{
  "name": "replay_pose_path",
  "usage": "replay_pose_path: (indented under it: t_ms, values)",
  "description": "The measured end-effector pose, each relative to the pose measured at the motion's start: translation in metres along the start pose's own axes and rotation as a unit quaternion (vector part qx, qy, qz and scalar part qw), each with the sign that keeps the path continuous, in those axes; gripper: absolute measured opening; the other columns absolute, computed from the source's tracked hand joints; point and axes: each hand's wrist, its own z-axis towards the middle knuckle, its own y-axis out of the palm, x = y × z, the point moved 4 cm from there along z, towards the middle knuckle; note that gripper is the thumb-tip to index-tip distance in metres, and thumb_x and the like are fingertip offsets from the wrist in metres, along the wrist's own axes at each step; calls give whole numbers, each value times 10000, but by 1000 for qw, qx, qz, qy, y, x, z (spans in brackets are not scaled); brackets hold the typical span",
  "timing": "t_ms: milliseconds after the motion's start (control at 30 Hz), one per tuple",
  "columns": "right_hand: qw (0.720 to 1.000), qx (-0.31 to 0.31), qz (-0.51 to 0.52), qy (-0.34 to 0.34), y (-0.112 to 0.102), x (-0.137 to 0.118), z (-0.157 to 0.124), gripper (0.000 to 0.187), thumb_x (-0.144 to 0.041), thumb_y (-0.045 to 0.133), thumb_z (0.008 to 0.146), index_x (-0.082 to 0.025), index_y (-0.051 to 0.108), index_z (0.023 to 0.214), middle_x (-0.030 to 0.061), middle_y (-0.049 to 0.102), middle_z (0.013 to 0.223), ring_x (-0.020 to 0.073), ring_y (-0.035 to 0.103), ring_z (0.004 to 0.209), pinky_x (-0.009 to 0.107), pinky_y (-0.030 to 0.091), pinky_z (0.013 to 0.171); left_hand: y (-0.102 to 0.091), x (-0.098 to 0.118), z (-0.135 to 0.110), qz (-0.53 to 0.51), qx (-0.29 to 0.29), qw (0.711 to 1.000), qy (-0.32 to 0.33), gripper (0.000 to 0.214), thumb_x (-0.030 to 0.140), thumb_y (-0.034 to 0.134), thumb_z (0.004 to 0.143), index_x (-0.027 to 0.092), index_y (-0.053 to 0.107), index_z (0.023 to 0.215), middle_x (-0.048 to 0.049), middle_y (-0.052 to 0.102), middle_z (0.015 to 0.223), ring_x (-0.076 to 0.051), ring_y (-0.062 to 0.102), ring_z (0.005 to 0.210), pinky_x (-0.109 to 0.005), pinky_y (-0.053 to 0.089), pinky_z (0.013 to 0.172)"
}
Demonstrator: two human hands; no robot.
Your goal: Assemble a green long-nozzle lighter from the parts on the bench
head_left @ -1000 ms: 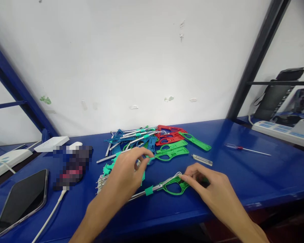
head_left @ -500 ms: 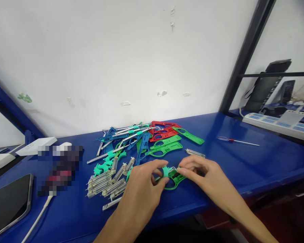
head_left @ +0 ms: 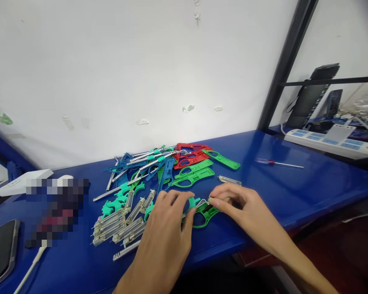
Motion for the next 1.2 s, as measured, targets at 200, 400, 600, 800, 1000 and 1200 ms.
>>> replay_pose_path:
  t_ms: [200, 400, 600, 800, 1000, 1200]
  values:
    - [1000, 1, 5, 5, 0, 0, 0, 220, -454, 746, 908, -238, 748, 945, -4, 763, 801, 178, 709, 769, 285, 504, 695, 1, -1, -3, 7, -25, 1000, -18, 245, 253, 586, 978, 268, 703, 1193, -30, 730, 883, -267, 681, 869, -442, 571, 849]
    - [1000, -1, 4, 2, 0, -2, -1, 205, -440, 733, 918, -237, 749, 946, -7, 761, 795, 177, 712, 760, 283, 508, 698, 5, -1, -3, 18, -32, 999, -14, 301, 240, 581, 963, 271, 731, 1222, -44, 783, 937, -284, 712, 912, -454, 587, 880]
    - [1000, 3, -2, 2, -1, -3, 0, 193, -428, 740, 909, -239, 755, 946, -8, 764, 782, 181, 715, 753, 282, 509, 686, -5, -2, -4, 7, 9, 1000, -3, 368, 295, 498, 999, 262, 726, 1286, -80, 774, 984, -284, 715, 908, -478, 577, 914]
    - [1000, -4, -3, -1, 0, -3, -1, 200, -433, 720, 924, -237, 761, 931, 6, 784, 844, 190, 721, 796, 290, 522, 722, -10, -3, 1, -70, -52, 996, -34, 392, 292, 414, 1037, 304, 702, 1302, -36, 767, 989, -248, 705, 855, -413, 564, 855]
    - [1000, -12, -9, -2, 0, -5, -1, 209, -430, 709, 933, -238, 768, 875, -6, 762, 817, 179, 686, 771, 288, 514, 726, -9, 1, 6, -150, -59, 986, -37, 357, 250, 415, 1055, 323, 758, 1126, 10, 743, 899, -178, 675, 766, -292, 517, 703]
    - [1000, -12, -11, 2, -1, -6, -1, 183, -407, 716, 925, -242, 768, 864, -11, 752, 792, 181, 682, 766, 292, 508, 718, -7, -2, 7, -162, -44, 984, -56, 218, 287, 628, 960, 291, 797, 1099, 14, 706, 780, -161, 611, 624, -284, 483, 612]
